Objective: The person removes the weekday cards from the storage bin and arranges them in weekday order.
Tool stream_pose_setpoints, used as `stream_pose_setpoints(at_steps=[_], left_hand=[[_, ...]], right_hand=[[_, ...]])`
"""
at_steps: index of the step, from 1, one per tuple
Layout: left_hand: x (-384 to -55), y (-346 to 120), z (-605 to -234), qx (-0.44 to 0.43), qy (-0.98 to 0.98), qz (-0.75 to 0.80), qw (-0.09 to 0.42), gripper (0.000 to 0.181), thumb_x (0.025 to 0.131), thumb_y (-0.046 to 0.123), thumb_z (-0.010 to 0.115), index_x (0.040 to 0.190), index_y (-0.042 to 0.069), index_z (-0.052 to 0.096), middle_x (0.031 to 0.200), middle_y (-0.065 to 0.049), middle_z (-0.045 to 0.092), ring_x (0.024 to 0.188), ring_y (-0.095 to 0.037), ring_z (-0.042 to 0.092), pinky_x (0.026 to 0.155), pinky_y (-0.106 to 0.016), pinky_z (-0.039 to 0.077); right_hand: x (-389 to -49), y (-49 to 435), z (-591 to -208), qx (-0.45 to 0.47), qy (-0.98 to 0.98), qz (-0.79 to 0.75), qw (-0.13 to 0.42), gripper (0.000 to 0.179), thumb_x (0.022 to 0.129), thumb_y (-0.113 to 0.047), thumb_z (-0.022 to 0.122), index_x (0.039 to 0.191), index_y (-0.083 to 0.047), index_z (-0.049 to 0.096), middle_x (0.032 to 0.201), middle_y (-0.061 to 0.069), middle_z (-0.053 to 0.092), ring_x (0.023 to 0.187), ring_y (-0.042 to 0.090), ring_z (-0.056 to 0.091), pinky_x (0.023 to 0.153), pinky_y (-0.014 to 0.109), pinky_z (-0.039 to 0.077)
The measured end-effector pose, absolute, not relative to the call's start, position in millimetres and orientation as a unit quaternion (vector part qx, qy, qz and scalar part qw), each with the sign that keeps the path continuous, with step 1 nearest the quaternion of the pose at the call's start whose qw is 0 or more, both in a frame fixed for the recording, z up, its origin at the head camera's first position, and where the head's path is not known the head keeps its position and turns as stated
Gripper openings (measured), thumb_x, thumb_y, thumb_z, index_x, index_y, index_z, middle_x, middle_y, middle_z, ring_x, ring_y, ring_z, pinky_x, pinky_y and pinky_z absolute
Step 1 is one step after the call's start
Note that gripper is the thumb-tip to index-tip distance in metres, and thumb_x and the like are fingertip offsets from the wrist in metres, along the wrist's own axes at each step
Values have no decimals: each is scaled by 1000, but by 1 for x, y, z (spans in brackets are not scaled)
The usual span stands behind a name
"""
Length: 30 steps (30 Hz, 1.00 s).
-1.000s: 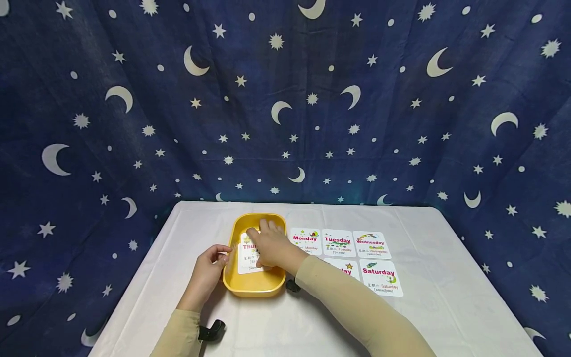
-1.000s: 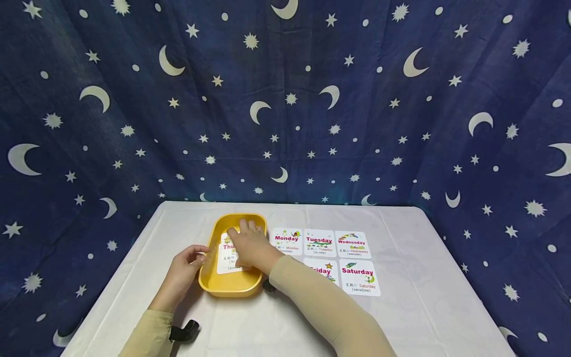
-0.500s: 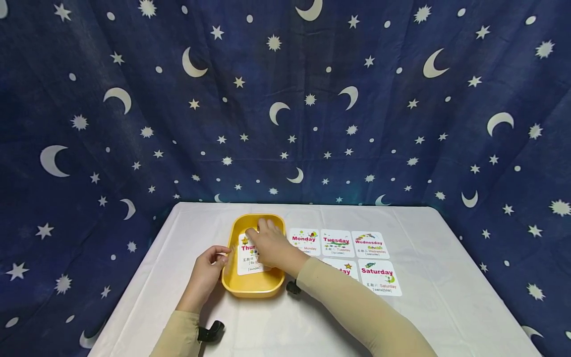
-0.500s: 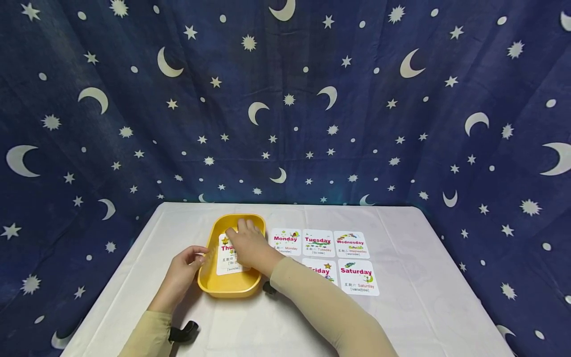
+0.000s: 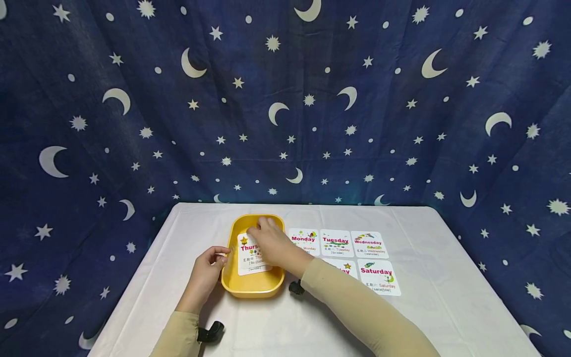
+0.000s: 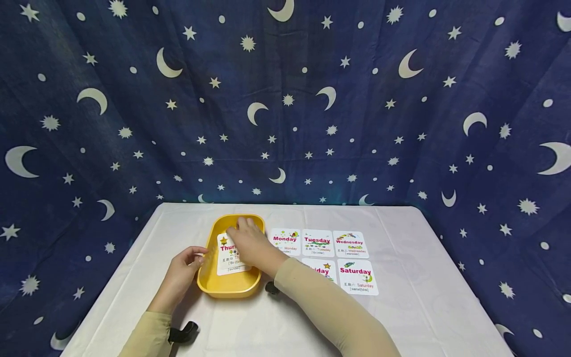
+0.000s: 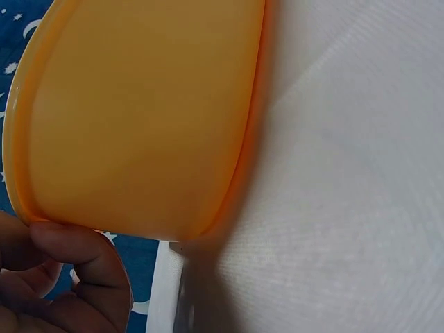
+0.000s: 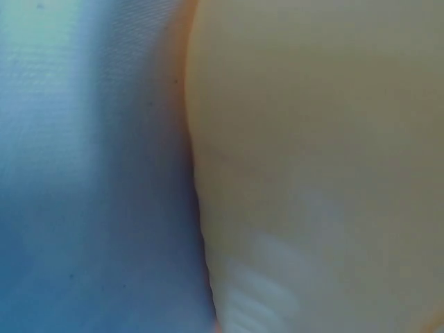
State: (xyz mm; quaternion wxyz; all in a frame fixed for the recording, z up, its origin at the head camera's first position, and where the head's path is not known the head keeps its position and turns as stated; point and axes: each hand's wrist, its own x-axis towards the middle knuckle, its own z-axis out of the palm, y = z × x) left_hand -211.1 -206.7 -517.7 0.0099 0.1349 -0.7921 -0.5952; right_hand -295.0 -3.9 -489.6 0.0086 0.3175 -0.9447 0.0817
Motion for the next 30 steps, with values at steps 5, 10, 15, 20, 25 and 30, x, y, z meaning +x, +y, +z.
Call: stream_pose_setpoints(at_steps=[5, 10, 15, 20, 25, 30], left_hand=[[-211, -207, -518, 137, -794, -592, 10, 22, 107, 3, 57, 125, 2, 69, 101, -10, 60, 80, -18, 55, 58, -26, 51], [-211, -206, -518, 136, -795, -591, 11, 22, 107, 3, 57, 125, 2, 69, 101, -10, 60, 80, -18, 55, 59, -25, 51], [-211, -206, -518, 136, -794, -593, 11, 22, 106, 2, 58, 125, 2, 69, 101, -10, 61, 80, -19, 56, 58, -26, 52], [-212, -206, -518, 136, -791, -596, 15, 21, 106, 1, 58, 124, 1, 69, 100, -11, 62, 78, -19, 56, 57, -26, 51], [-211, -206, -518, 135, -791, -597, 16, 21, 105, 1, 58, 123, 1, 69, 101, -11, 62, 76, -18, 56, 57, -26, 51], [-211, -207, -518, 133, -790, -598, 15, 22, 106, 1, 57, 124, 1, 69, 101, -12, 62, 76, -19, 56, 56, -26, 51]], right_hand=[[-295, -1, -487, 315, -943, 112, -1, 86, 72, 1, 96, 146, -22, 62, 134, 3, 49, 117, 20, 43, 105, 30, 49], [-296, 3, -483, 313, -938, 146, -8, 73, 79, 4, 90, 142, -22, 65, 136, 3, 52, 117, 19, 46, 106, 30, 51], [-295, 6, -478, 307, -935, 174, -25, 70, 80, 7, 87, 140, -22, 66, 135, 2, 53, 119, 18, 49, 110, 32, 52], [-293, 9, -473, 297, -932, 202, -42, 67, 81, 13, 81, 137, -22, 69, 130, 0, 53, 114, 16, 54, 108, 32, 54], [-293, 11, -471, 296, -929, 215, -49, 62, 85, 13, 77, 135, -23, 70, 126, -1, 55, 105, 15, 57, 98, 26, 56], [-294, 13, -471, 283, -924, 250, -52, 52, 92, 11, 68, 132, -21, 72, 124, -2, 60, 109, 14, 60, 106, 30, 57]])
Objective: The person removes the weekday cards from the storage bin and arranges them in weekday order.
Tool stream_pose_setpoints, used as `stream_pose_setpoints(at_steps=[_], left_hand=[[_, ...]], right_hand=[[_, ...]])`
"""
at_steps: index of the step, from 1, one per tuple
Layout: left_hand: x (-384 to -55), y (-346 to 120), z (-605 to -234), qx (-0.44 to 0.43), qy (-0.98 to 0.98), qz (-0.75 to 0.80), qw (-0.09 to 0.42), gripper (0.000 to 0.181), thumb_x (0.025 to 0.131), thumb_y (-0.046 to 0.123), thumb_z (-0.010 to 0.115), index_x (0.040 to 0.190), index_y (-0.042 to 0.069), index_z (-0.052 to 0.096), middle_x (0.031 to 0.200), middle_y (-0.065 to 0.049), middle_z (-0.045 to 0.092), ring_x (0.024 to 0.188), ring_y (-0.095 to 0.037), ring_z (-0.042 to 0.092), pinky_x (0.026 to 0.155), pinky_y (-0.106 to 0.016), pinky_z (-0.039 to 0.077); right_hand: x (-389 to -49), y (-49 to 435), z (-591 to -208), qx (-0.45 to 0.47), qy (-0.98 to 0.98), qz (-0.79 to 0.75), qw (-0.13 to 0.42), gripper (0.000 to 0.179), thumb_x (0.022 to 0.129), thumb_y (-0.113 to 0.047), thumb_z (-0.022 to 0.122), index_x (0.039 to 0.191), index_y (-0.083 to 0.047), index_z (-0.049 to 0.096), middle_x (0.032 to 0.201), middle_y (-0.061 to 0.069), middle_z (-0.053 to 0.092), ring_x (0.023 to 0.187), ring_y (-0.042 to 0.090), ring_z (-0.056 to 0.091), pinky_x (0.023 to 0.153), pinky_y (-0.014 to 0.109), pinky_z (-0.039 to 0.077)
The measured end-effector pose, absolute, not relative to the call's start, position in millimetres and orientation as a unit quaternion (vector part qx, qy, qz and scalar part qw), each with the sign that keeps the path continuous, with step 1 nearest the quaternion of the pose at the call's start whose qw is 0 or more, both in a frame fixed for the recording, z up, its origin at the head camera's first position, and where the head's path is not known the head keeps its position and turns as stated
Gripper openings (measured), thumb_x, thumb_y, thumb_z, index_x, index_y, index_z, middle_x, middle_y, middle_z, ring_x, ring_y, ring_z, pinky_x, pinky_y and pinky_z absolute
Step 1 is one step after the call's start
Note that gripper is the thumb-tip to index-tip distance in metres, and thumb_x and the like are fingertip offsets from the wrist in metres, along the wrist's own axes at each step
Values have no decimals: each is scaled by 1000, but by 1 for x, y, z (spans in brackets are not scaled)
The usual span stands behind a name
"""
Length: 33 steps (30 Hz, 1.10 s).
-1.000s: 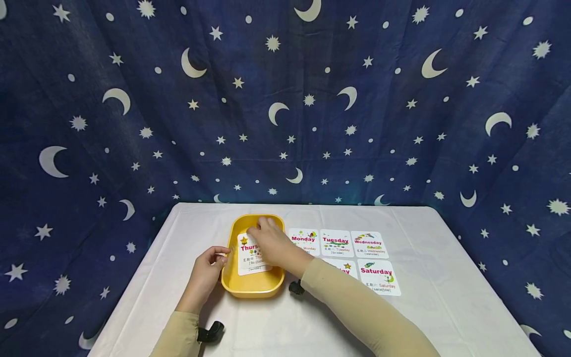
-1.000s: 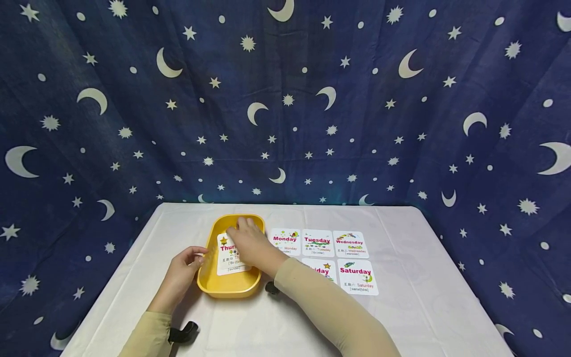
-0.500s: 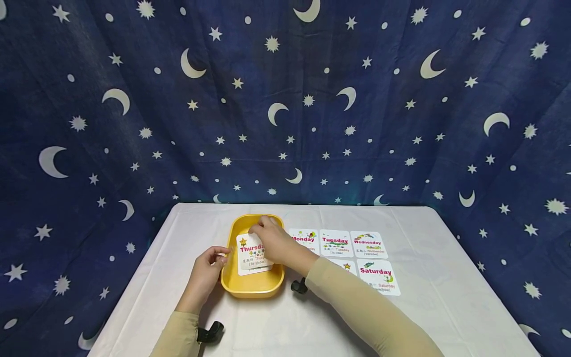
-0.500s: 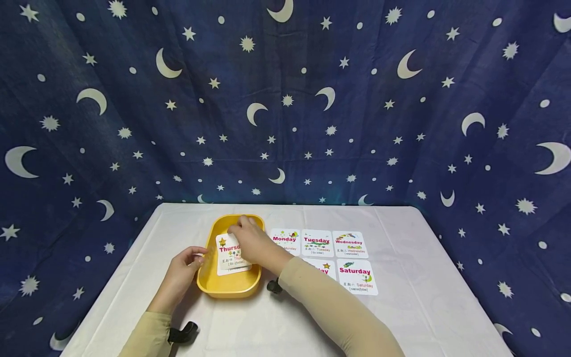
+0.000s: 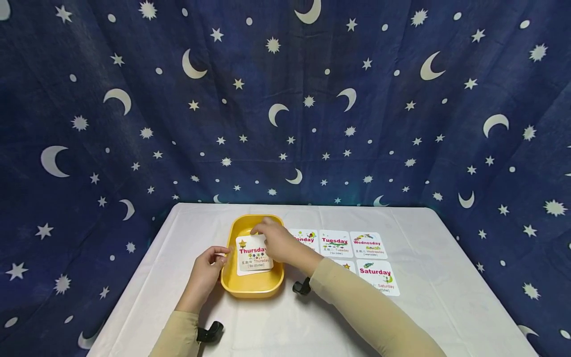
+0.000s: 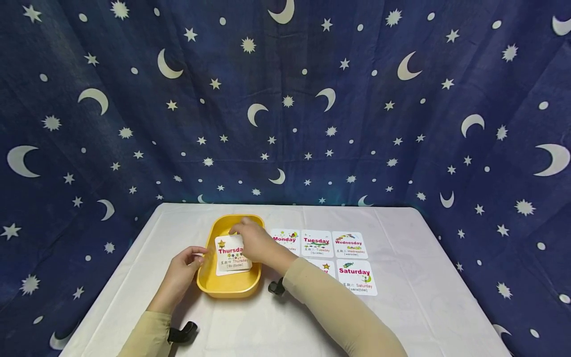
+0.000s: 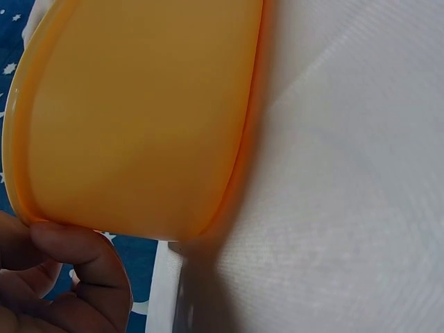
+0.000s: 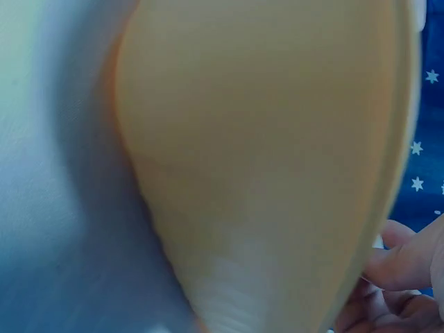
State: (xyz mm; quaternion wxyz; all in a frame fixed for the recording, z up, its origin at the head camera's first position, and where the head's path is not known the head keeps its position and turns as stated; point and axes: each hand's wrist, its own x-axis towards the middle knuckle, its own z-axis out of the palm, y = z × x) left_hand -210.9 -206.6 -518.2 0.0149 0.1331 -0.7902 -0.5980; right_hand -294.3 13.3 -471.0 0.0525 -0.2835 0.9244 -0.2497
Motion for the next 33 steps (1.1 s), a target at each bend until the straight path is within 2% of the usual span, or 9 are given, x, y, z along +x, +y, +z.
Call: stream_pose_setpoints(at_steps=[7, 16, 23, 33], left_hand=[[-211, -207, -519, 136, -789, -599, 13, 22, 106, 1, 57, 125, 1, 68, 103, -13, 62, 76, -21, 58, 56, -27, 53], [-210, -206, -517, 134, -787, -602, 9, 22, 107, 2, 57, 126, 1, 68, 104, -13, 62, 76, -22, 59, 55, -28, 53], [-211, -206, -517, 134, -787, -602, 9, 23, 106, 1, 57, 126, 0, 68, 102, -13, 61, 75, -20, 57, 56, -27, 52], [-211, -207, -517, 137, -788, -600, 10, 23, 106, 1, 58, 126, 0, 69, 99, -10, 61, 74, -19, 56, 56, -27, 52]], right_hand=[[-295, 19, -467, -280, 915, -287, 36, 45, 94, 11, 62, 125, -17, 76, 119, -1, 67, 108, 17, 62, 110, 36, 55], [-295, 30, -462, -271, 899, -343, 28, 41, 96, 11, 60, 123, -15, 77, 119, 2, 69, 102, 19, 62, 99, 36, 57], [-295, 42, -455, -224, 899, -375, 37, 40, 97, 8, 62, 123, -17, 78, 117, -2, 68, 102, 19, 61, 97, 36, 57], [-291, 61, -448, -211, 888, -408, 23, 42, 92, 10, 63, 121, -17, 79, 116, 0, 69, 98, 20, 61, 90, 34, 55]])
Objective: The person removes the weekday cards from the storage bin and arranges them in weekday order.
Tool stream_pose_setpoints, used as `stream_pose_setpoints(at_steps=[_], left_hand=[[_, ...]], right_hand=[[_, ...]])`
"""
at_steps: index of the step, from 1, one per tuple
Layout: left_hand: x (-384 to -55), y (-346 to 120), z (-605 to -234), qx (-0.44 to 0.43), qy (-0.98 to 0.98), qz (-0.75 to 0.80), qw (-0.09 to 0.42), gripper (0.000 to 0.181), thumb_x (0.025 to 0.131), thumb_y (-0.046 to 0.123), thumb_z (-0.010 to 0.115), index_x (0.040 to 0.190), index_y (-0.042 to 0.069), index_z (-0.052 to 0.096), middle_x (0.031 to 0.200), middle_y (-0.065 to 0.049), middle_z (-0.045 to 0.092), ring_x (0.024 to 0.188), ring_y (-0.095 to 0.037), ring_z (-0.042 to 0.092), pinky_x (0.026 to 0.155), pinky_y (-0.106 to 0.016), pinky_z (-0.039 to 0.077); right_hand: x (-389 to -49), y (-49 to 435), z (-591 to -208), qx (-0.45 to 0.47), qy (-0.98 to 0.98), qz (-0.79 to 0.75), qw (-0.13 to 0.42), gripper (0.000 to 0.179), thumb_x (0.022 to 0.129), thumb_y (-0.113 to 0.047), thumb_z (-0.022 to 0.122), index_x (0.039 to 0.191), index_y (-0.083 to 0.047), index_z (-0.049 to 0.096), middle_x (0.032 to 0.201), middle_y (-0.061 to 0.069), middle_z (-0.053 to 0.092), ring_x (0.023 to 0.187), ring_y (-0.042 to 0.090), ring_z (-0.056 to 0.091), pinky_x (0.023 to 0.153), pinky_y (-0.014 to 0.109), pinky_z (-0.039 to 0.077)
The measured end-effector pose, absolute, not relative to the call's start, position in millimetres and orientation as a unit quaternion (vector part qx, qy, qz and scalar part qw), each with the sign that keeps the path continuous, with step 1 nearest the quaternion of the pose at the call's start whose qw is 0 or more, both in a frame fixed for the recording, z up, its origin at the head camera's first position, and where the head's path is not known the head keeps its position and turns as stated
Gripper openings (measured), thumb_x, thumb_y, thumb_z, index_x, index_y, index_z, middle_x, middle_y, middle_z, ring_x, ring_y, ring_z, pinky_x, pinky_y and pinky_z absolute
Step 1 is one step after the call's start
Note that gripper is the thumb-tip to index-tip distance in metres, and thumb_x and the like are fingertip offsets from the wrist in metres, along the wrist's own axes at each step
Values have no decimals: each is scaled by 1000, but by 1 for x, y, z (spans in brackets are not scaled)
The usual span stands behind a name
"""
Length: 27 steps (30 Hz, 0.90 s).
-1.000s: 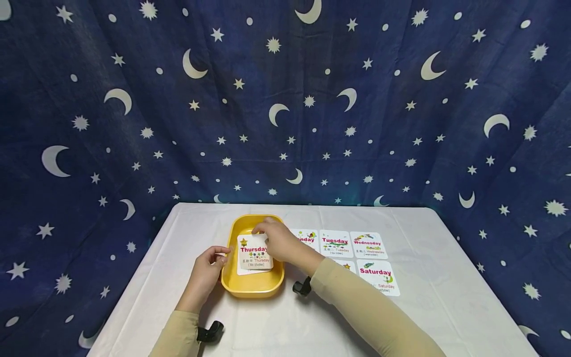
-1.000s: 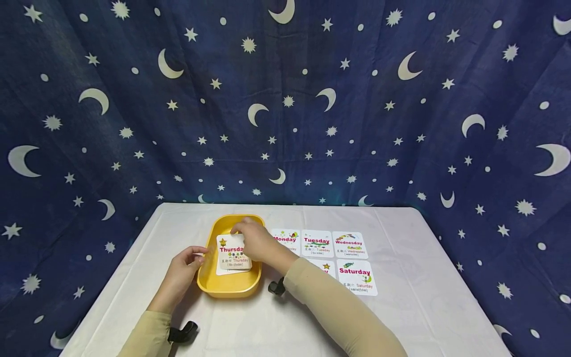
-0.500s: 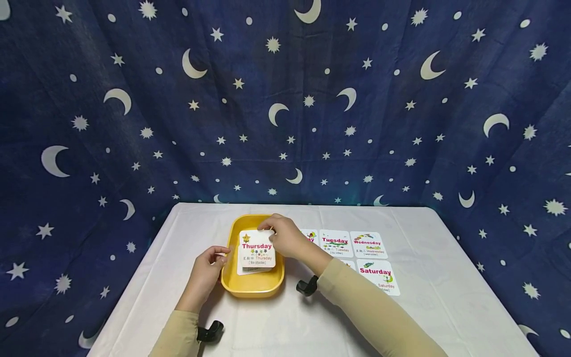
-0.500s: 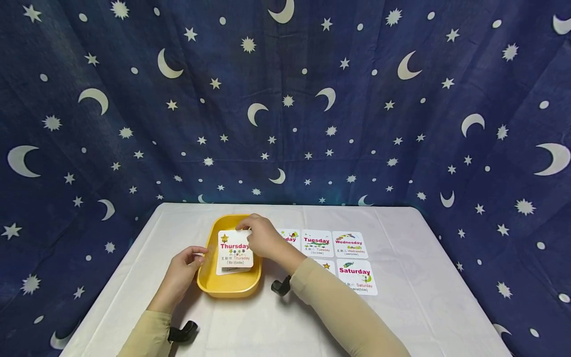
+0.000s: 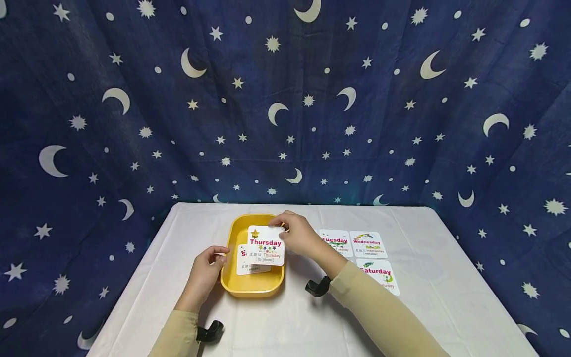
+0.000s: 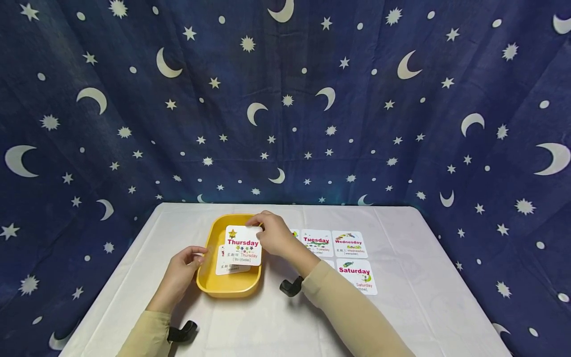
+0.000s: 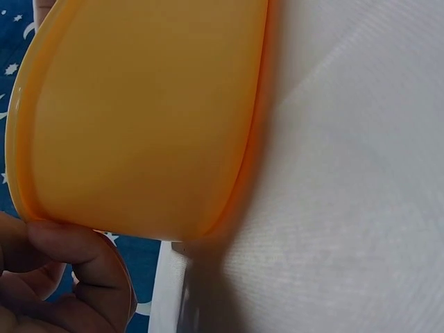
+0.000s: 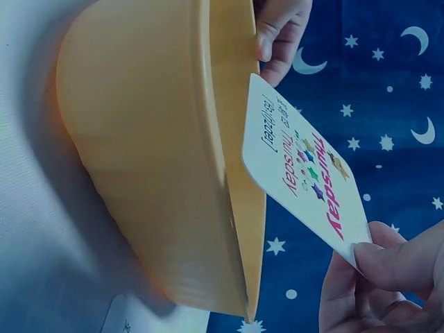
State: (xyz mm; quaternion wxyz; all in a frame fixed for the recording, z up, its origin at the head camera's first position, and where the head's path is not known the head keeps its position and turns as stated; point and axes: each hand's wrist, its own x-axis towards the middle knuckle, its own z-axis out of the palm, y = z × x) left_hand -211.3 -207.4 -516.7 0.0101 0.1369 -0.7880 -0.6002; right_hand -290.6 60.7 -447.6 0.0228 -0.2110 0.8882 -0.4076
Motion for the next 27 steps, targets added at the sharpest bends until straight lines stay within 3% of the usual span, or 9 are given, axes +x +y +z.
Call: stream_pose_setpoints(at_steps=[10, 27], left_hand=[[-211, -208, -516, 138, -787, -601, 4, 23, 106, 3, 58, 127, 0, 68, 100, -10, 60, 75, -20, 56, 55, -28, 53], [-210, -209, -516, 138, -787, -601, 1, 24, 107, 3, 57, 128, 0, 67, 103, -12, 61, 77, -21, 59, 56, -29, 55]], right_hand=[[-288, 77, -444, -197, 877, -437, 19, 41, 92, 11, 65, 119, -15, 80, 119, 0, 71, 94, 20, 62, 82, 32, 55], [-282, 109, -452, -155, 886, -437, 23, 42, 92, 9, 65, 119, -20, 81, 115, 1, 72, 95, 21, 62, 83, 32, 53]])
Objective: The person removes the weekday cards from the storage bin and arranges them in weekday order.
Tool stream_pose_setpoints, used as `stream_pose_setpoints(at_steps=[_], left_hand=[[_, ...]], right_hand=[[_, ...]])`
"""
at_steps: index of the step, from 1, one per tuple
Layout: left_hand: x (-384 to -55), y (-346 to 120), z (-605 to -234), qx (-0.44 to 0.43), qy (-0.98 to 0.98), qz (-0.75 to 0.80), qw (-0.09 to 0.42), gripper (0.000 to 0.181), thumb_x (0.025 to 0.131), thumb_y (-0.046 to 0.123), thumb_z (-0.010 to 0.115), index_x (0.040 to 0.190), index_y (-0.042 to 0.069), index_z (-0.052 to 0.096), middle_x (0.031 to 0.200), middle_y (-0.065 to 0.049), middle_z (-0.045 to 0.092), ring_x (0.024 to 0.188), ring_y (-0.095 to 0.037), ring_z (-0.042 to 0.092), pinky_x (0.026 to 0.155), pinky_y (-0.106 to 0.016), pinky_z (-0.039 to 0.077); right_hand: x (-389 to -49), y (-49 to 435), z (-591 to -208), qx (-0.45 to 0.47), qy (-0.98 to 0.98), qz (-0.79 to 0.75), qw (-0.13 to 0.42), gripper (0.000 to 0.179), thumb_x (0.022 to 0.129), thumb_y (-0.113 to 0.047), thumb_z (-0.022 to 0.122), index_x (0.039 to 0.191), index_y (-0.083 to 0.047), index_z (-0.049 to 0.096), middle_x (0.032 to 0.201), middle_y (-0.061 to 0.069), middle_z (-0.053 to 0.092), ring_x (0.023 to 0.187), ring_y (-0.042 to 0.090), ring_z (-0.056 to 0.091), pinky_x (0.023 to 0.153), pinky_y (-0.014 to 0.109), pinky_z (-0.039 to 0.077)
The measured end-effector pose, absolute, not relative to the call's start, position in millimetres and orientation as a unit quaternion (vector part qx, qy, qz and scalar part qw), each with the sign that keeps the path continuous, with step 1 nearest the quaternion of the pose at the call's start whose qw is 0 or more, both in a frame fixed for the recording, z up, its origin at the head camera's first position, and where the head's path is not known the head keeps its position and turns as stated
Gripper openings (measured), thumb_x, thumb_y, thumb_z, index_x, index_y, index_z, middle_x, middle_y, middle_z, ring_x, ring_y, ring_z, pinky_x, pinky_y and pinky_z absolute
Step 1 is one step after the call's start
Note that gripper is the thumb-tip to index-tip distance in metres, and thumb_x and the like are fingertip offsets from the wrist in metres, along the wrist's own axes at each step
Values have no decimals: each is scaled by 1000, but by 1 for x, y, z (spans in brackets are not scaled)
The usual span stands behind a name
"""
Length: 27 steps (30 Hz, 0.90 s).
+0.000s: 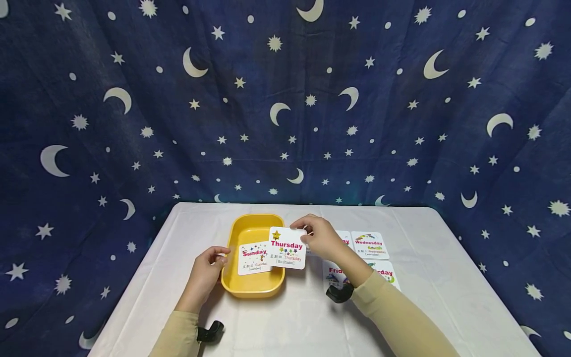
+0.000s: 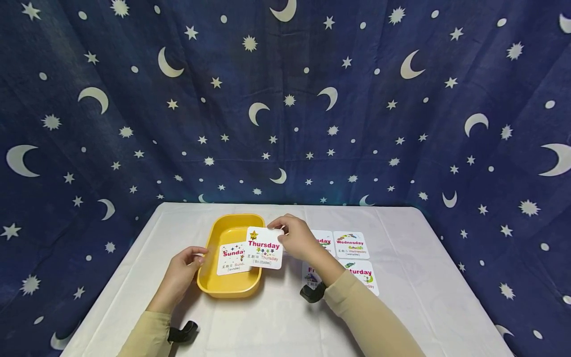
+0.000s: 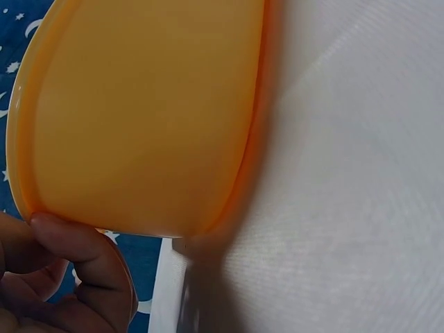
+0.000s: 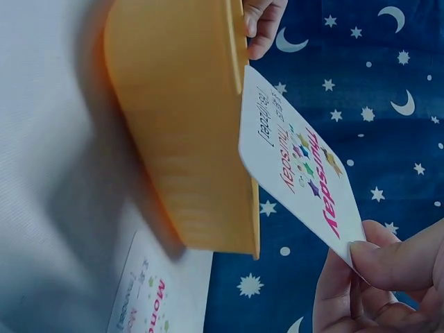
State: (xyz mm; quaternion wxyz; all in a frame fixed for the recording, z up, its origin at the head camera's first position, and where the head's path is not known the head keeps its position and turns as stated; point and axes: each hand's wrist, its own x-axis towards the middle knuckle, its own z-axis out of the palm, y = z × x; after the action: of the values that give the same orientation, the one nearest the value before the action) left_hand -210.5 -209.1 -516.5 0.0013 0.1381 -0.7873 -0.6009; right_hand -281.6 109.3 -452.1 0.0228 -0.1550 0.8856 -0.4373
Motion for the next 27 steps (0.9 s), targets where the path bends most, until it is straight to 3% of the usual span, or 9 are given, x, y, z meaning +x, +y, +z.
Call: stream_pose_setpoints(at_steps=[20, 27], left_hand=[[-210, -209, -517, 140, -789, -598, 7, 23, 108, 4, 58, 128, 1, 69, 104, -13, 61, 80, -18, 56, 58, -26, 52], [-211, -209, -518, 137, -788, -600, 8, 22, 107, 2, 58, 126, 1, 69, 101, -12, 61, 76, -17, 55, 57, -26, 52]], right_hand=[[-277, 159, -466, -139, 880, -453, 41, 40, 92, 7, 68, 123, -16, 78, 124, 6, 73, 99, 21, 58, 80, 29, 49], [-279, 171, -481, -136, 875, -463, 41, 40, 90, 9, 67, 120, -15, 80, 123, 9, 73, 92, 20, 58, 77, 28, 50]])
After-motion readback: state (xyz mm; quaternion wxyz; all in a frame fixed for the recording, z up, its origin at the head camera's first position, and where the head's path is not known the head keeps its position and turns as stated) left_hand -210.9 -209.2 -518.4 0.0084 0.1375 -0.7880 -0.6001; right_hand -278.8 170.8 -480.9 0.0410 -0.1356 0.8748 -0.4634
